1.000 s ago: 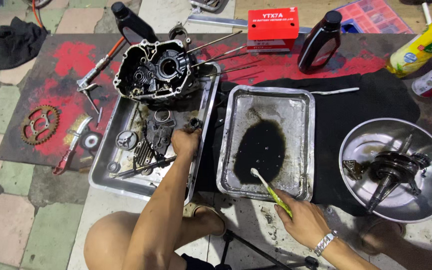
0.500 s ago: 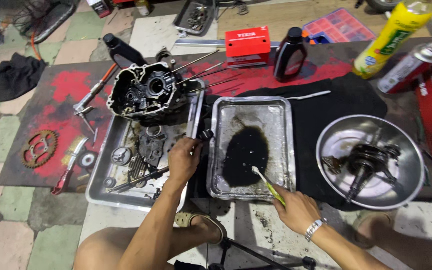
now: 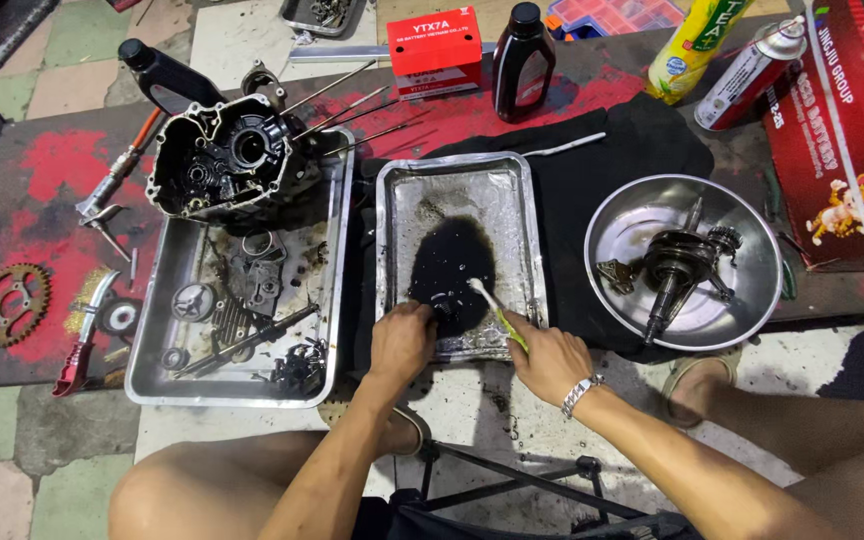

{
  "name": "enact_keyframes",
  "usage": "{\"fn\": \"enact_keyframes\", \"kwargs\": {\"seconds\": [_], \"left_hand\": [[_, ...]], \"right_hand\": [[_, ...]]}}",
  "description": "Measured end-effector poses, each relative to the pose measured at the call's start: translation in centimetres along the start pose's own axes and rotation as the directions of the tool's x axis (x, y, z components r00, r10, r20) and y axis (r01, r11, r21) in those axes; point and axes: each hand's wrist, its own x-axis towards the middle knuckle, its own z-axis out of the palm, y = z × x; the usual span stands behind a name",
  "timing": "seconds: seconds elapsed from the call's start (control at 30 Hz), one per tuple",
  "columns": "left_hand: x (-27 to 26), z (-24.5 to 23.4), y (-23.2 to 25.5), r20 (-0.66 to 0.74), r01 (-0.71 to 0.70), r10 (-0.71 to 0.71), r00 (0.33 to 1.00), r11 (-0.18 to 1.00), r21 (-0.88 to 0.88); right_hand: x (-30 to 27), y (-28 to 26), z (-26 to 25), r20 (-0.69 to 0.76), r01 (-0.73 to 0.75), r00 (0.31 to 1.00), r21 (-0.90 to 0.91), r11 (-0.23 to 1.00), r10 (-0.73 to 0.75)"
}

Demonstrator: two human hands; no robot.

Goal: The person scrubs small engine components with a toothbrush in a tray of dark liquid, then places the cleaned parts into a second tray. The person repeats this process for several small metal parts.

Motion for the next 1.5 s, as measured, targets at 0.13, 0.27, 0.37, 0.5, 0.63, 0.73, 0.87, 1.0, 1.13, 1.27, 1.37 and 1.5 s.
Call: {"fn": "enact_keyframes", "kwargs": {"seconds": [0.13, 0.27, 0.37, 0.5, 0.63, 0.73, 0.87, 1.0, 1.13, 1.27, 1.37, 1.5], "left_hand": [[0.3, -1.1, 0.8, 0.091, 0.132, -0.121, 0.988, 0.983, -0.129], [0.9, -0.3, 1.0, 0.043, 0.166, -0.161, 0.986, 0.961, -0.223], [0.6, 0.9, 1.0, -0.023, 0.175, -0.186, 0.982, 0.953, -0.248], [0.4, 2.0, 0.9, -0.034, 0.156, -0.172, 0.985, 0.95, -0.27], [0.5, 2.7, 0.6, -0.035, 0.159, -0.175, 0.984, 0.948, -0.275], [0.8, 3.0, 0.7, -0.046, 0.153, -0.172, 0.984, 0.948, -0.281], [0.9, 2.7, 1.0, -0.023, 0.172, -0.189, 0.982, 0.934, -0.312], [0.8, 2.4, 1.1, 0.015, 0.204, -0.208, 0.978, 0.941, -0.27], [1.1, 2.5, 1.1, 0.004, 0.187, -0.194, 0.981, 0.939, -0.287], [0.9, 2.7, 1.0, -0.039, 0.155, -0.173, 0.984, 0.944, -0.291], [0.9, 2.6, 1.0, -0.029, 0.17, -0.187, 0.982, 0.94, -0.295], [0.8, 2.6, 1.1, -0.017, 0.174, -0.185, 0.983, 0.946, -0.272]], "right_hand": [[0.2, 0.0, 0.3, -0.016, 0.024, 1.0, 0.013, 1.0, -0.023], [0.1, -0.3, 0.1, 0.005, -0.012, 1.0, 0.101, 0.995, 0.012], [-0.3, -1.0, 0.2, 0.054, -0.035, 0.998, 0.137, 0.99, 0.028], [-1.7, -2.8, 1.3, 0.152, -0.094, 0.987, 0.238, 0.967, 0.059], [-3.0, -3.5, 1.9, 0.074, -0.034, 0.997, 0.16, 0.986, 0.022], [-2.9, -3.9, 2.7, 0.03, -0.029, 0.999, 0.119, 0.992, 0.026], [-1.1, -4.0, 3.9, -0.126, -0.042, 0.99, 0.149, 0.988, 0.061], [-3.8, -4.9, 4.5, 0.007, -0.166, 0.986, 0.155, 0.974, 0.167], [-2.9, -4.6, 4.1, -0.072, -0.116, 0.988, 0.203, 0.972, 0.133], [-3.2, -4.9, 4.1, -0.108, -0.059, 0.991, 0.219, 0.974, 0.084], [-3.0, -5.2, 3.7, 0.036, -0.175, 0.985, 0.2, 0.964, 0.171], [-2.3, -4.9, 3.7, -0.115, -0.059, 0.99, 0.195, 0.979, 0.083]]}}
